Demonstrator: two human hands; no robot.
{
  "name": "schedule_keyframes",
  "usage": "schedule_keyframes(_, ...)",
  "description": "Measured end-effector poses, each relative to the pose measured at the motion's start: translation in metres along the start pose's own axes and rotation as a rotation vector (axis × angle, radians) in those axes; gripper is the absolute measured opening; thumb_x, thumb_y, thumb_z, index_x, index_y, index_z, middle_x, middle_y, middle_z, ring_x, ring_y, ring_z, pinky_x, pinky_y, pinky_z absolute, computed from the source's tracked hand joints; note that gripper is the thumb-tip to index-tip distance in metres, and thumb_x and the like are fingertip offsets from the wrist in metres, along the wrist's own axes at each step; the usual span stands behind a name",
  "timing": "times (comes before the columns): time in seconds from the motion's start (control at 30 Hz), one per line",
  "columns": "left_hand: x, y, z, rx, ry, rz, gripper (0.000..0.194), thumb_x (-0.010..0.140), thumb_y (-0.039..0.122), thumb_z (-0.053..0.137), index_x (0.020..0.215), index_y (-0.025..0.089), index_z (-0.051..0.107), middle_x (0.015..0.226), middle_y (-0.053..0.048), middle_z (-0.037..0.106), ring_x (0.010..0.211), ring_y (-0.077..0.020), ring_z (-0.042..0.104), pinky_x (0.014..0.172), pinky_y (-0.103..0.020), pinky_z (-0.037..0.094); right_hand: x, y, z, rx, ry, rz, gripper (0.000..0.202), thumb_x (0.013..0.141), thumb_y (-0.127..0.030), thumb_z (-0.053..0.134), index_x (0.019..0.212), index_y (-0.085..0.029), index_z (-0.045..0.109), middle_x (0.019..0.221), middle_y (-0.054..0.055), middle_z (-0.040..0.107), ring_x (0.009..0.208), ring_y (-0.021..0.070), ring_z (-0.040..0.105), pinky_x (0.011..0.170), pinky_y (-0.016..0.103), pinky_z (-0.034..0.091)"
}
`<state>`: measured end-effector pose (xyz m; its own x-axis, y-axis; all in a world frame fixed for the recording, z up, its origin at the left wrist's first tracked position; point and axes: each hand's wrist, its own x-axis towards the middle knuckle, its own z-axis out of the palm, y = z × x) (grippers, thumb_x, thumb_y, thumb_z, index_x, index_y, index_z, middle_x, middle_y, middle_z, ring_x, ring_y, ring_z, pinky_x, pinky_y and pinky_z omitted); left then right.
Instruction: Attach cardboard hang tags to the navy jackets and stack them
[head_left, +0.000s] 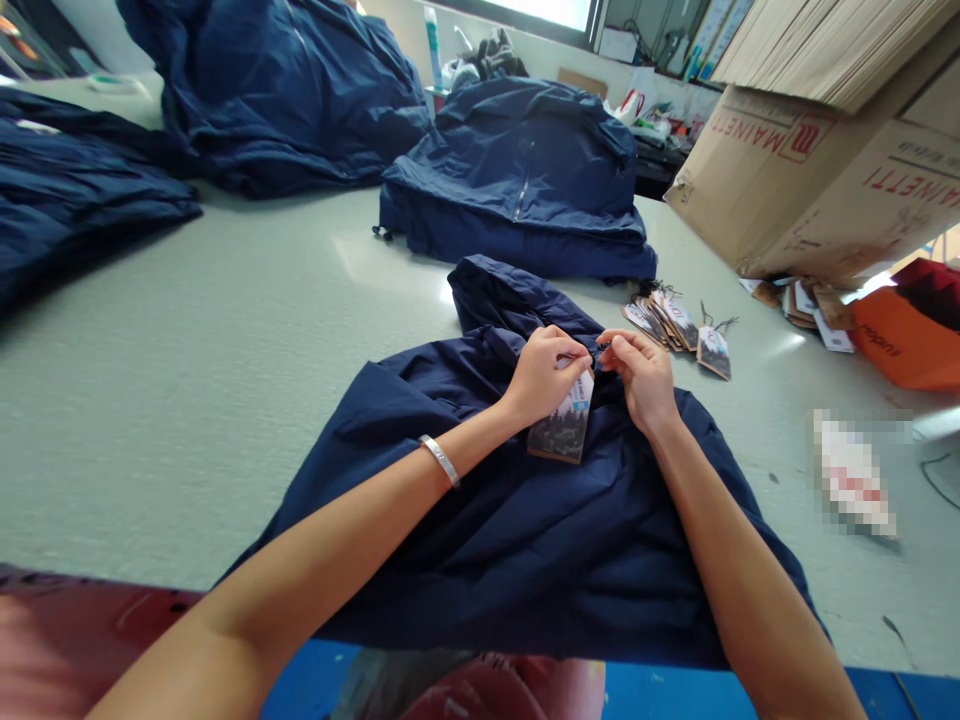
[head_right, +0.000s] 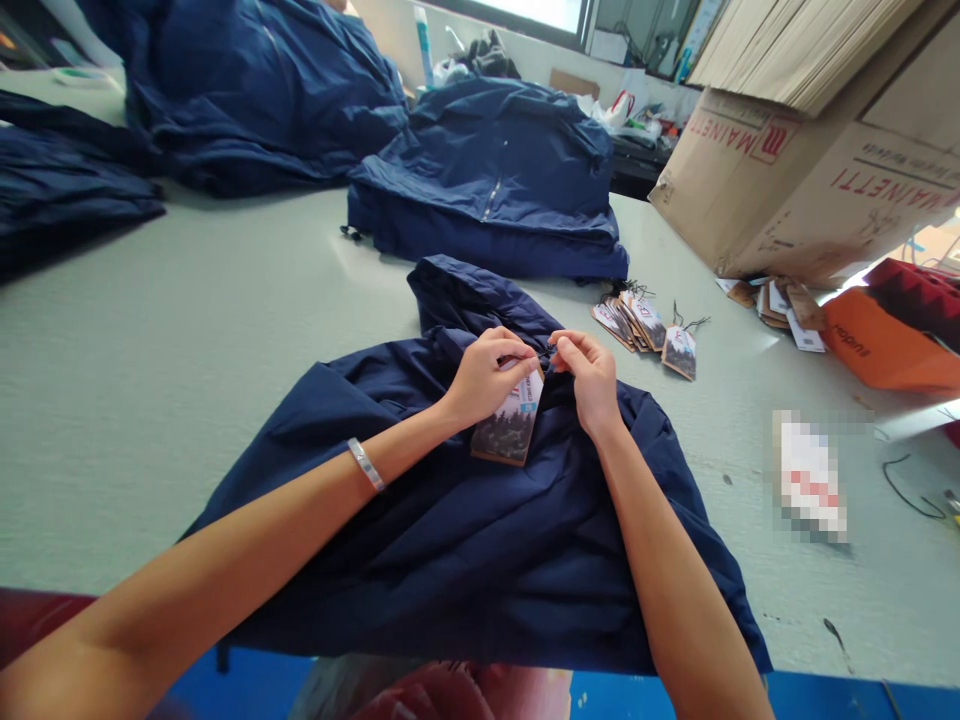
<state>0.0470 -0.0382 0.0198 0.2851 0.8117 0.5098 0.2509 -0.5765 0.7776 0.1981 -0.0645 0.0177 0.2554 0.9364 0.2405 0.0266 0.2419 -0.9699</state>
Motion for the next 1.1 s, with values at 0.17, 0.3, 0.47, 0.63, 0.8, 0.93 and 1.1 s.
schedule_keyframes(0.17,-0.0009,0.0006,-0.0002,0.004,0.011,0.001,0.009,0.081,0.016,0.067,0.074,0.018,0.073,0.078,-0.003,0.065,0.081,-0.0164,0.058,0.082,-0.033,0.049,-0.0017,-0.0017,0.0001,-0.014,-0.099,0.017,0.021,0.069,-0.036,0.071,0.080,-0.019,0.071,0.078,0.001,0.067,0.068,0.0133,0.057,0.065,0.028,0.047)
schedule_keyframes(0.3,-0.0009,0.0009,-0.0005,0.010,0.009,-0.001,0.007,0.081,0.017,0.068,0.074,0.018,0.072,0.079,-0.003,0.065,0.080,-0.0162,0.057,0.081,-0.033,0.048,-0.0031,-0.0017,0.0032,-0.037,-0.077,-0.030,0.017,0.067,-0.035,0.074,0.073,-0.020,0.069,0.080,0.001,0.068,0.072,0.0138,0.059,0.069,0.028,0.048)
schedule_keyframes(0.47,-0.0004,-0.0001,-0.0005,0.022,0.000,0.006,0.008,0.080,0.016,0.068,0.074,0.018,0.072,0.077,-0.003,0.065,0.081,-0.0165,0.057,0.082,-0.033,0.048,-0.0023,0.0007,0.0029,-0.053,-0.070,-0.069,0.016,0.070,-0.033,0.073,0.075,-0.019,0.067,0.077,0.000,0.065,0.071,0.0132,0.058,0.067,0.027,0.047)
schedule_keyframes(0.63,0.0011,0.0007,-0.0023,0.057,-0.025,0.005,0.013,0.080,0.014,0.066,0.070,0.019,0.072,0.072,-0.002,0.063,0.079,-0.0170,0.056,0.082,-0.034,0.046,-0.0014,-0.0017,-0.0008,-0.111,-0.044,-0.095,0.017,0.070,-0.034,0.072,0.077,-0.020,0.065,0.074,0.000,0.064,0.069,0.0136,0.057,0.066,0.027,0.046)
schedule_keyframes(0.8,0.0032,0.0029,-0.0045,0.071,-0.053,0.020,0.017,0.079,0.014,0.064,0.067,0.020,0.073,0.073,-0.002,0.063,0.081,-0.0176,0.056,0.086,-0.036,0.045,-0.0002,-0.0073,-0.0031,-0.103,-0.035,-0.108,0.017,0.069,-0.033,0.073,0.075,-0.020,0.066,0.075,0.000,0.064,0.070,0.0135,0.056,0.069,0.028,0.046)
schedule_keyframes(0.93,0.0032,0.0024,-0.0041,0.069,-0.049,0.022,0.017,0.080,0.015,0.063,0.066,0.020,0.072,0.072,-0.002,0.066,0.081,-0.0180,0.057,0.088,-0.037,0.045,-0.0001,-0.0074,-0.0030,-0.055,-0.025,-0.066,0.019,0.066,-0.035,0.075,0.075,-0.020,0.067,0.073,-0.001,0.063,0.065,0.0125,0.054,0.066,0.028,0.046)
schedule_keyframes(1.1,0.0015,0.0004,-0.0024,0.053,-0.014,0.009,0.012,0.079,0.014,0.067,0.069,0.019,0.072,0.075,-0.002,0.069,0.082,-0.0181,0.059,0.090,-0.037,0.045,0.0001,-0.0027,-0.0032,0.053,-0.043,0.045,0.024,0.062,-0.036,0.079,0.076,-0.019,0.069,0.068,-0.001,0.062,0.060,0.0110,0.053,0.059,0.026,0.043)
